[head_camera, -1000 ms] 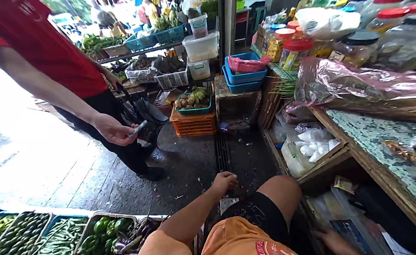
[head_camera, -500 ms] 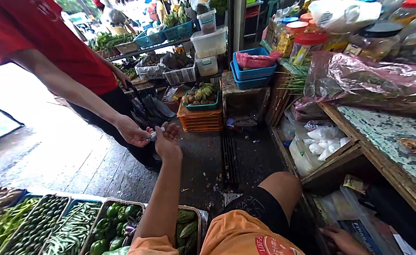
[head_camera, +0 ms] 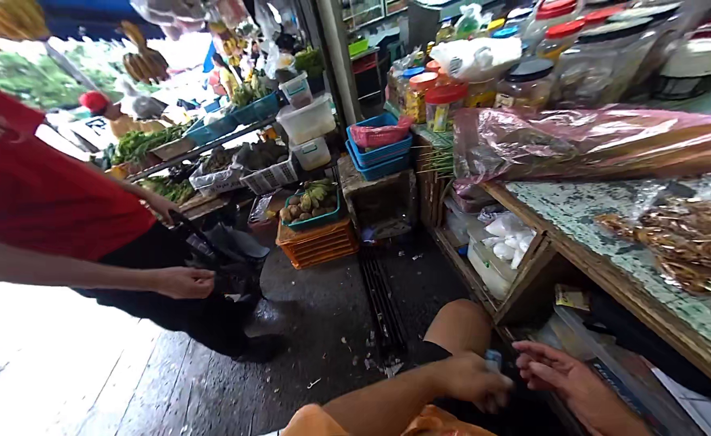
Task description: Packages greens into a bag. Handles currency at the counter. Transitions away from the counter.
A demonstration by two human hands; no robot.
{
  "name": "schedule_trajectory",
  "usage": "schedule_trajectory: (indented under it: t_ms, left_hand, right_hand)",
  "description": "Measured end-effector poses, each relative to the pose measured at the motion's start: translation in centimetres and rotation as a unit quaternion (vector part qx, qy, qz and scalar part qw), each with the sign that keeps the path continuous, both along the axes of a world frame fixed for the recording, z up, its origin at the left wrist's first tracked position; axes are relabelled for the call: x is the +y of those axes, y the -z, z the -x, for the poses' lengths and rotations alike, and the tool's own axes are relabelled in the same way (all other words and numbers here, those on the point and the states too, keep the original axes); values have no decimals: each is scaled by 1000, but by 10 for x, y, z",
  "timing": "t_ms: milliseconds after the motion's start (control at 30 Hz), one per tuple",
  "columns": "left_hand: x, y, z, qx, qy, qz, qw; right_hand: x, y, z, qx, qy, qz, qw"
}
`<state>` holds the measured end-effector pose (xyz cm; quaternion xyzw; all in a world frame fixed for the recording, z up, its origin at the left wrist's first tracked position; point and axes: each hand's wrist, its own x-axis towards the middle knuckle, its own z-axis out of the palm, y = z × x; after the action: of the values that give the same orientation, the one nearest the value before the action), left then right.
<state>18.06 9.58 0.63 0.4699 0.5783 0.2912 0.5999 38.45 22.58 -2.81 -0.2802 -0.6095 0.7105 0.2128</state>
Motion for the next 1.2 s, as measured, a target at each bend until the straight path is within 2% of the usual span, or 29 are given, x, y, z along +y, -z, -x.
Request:
schedule_trajectory:
  t_ms: [67, 133, 200, 267, 400, 500, 600, 633, 733, 800, 867, 933, 1000, 1100, 1200]
  left_hand:
    - [32, 14, -34, -34, 115, 37, 992]
    - [52, 24, -53, -41, 148, 61, 986]
    - [60, 30, -61, 27, 112, 34, 993]
    - [65, 37, -60, 118, 29, -49, 991]
    - [72, 55, -69, 152, -55, -158, 974]
    - [76, 62, -76, 83, -72, -162, 981]
    - [79, 62, -75, -97, -118, -70, 986]
    - [81, 62, -72, -126, -126, -53, 982]
    - [84, 56, -61, -72, -118, -104, 985]
    - [88, 47, -54, -78, -110, -97, 986]
    - [92, 38, -52, -97, -121, -82, 984]
    - [93, 29, -54, -75, -150, -87, 982]
    - [92, 23, -55, -54, -176, -83, 979]
    - [94, 23, -59, -83, -169, -82, 979]
    - [90, 27, -61, -156, -140, -66, 976]
  right_hand:
    - [-9, -2, -12, 21, 6, 7, 1000]
    - [-6, 11, -27, -27, 54, -15, 998]
    - [-1, 17, -36, -103, 108, -46, 988]
    - [6, 11, -32, -184, 142, -73, 970]
    - [7, -5, -28, -248, 153, -55, 955]
    - [9, 12, -29, -201, 185, -12, 962]
    - [11, 18, -35, -106, 193, 21, 975]
    - [11, 19, -37, -76, 182, 29, 980]
    - [14, 18, -39, -42, 136, 59, 988]
    - [15, 13, -40, -37, 132, 61, 989]
    - [12, 5, -42, -37, 167, 67, 983]
    - [8, -2, -43, -66, 214, 95, 970]
    - [6, -4, -40, -90, 216, 123, 964]
    - [6, -7, -36, -80, 161, 124, 976]
    - [3, -8, -39, -11, 129, 129, 983]
